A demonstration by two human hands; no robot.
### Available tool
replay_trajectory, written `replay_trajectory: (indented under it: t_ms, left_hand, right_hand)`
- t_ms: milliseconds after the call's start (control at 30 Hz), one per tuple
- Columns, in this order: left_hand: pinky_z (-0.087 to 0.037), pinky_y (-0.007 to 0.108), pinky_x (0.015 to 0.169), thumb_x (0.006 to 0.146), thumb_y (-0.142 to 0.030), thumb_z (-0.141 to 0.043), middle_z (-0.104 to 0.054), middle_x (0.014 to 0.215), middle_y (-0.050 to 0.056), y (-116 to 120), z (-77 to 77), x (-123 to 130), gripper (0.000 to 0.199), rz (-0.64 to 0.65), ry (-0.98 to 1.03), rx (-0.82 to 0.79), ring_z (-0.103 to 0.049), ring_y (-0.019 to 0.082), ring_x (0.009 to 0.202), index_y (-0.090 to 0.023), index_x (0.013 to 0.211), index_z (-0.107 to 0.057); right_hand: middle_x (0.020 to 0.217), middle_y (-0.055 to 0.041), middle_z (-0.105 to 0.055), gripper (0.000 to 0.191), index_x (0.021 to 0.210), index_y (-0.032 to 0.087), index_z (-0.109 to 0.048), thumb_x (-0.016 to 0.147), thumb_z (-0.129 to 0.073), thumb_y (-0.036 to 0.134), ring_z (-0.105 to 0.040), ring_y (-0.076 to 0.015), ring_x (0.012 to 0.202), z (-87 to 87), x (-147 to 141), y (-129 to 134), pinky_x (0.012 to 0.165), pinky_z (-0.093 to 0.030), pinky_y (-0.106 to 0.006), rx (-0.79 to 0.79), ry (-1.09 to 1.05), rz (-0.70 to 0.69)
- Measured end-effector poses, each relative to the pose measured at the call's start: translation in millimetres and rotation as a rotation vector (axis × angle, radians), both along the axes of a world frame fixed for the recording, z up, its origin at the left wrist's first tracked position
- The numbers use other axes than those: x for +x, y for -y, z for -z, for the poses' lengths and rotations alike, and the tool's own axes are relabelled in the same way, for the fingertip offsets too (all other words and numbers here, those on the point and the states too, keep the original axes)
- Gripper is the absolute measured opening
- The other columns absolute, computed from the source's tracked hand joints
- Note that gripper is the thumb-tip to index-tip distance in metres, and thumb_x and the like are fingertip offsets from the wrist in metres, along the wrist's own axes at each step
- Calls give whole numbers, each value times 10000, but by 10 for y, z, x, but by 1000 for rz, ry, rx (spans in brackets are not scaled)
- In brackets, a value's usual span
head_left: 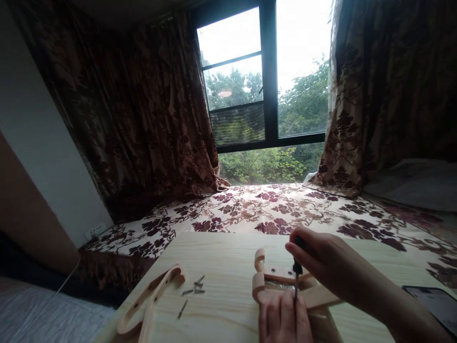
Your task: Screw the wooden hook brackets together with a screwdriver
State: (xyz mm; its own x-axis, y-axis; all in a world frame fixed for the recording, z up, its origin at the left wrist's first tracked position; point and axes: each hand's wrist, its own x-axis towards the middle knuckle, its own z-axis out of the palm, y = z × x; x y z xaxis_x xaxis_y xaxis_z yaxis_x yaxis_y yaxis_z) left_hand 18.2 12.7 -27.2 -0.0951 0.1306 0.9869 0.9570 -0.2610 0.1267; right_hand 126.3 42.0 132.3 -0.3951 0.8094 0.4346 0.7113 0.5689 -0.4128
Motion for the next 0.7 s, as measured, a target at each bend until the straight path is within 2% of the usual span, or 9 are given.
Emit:
replay_trajectory:
  t_ms: [100, 233, 367, 467, 700]
  left_hand:
    - [-491, 357, 761, 762, -17, -494, -738, 904, -15, 104, -63, -105, 345, 21, -158, -150, -667, 215, 811, -251, 957, -657]
    - [-468, 364, 786, 759, -17, -456, -740, 925, -16, 161, -103, -161, 381, 49, -149, -172, -662, 213, 837, -254, 979, -657]
    - [-445, 384, 782, 830, -268, -477, -738, 905, 23, 138, -85, -119, 242, 102, -94, -160, -650, 234, 826, -241, 970, -672]
    - [-425, 402, 794, 802, -425, -492, -734, 884, 50, 124, -80, -91, 312, 142, -39, -137, -635, 250, 827, -228, 952, -681]
    - [-401, 421, 813, 752, -581, -502, -725, 953, 51, 159, -89, -118, 467, 151, -77, -204, -614, 269, 865, -230, 1011, -668]
  right_hand:
    - [587, 28, -552, 194, 748, 236, -447, 906, -439, 347, -474, -144, 510, -11, 38, 15, 524, -315, -258, 22, 15, 14]
    - [650, 36, -581, 107, 852, 244, -520, 907, -463, 316, -490, -132, 546, -69, 64, 88, 533, -335, -237, 1, 3, -56]
    - [629, 33, -550, 207, 728, 231, -472, 925, -433, 283, -450, -123, 544, -104, 61, 112, 519, -331, -228, -35, 13, -107]
    - [617, 34, -560, 184, 747, 231, -477, 919, -454, 292, -453, -125, 535, -95, 67, 79, 524, -333, -236, -22, -1, -80]
    - [615, 31, -562, 186, 754, 230, -468, 925, -450, 301, -457, -125, 522, -104, 79, 78, 511, -331, -243, 7, -7, -70]
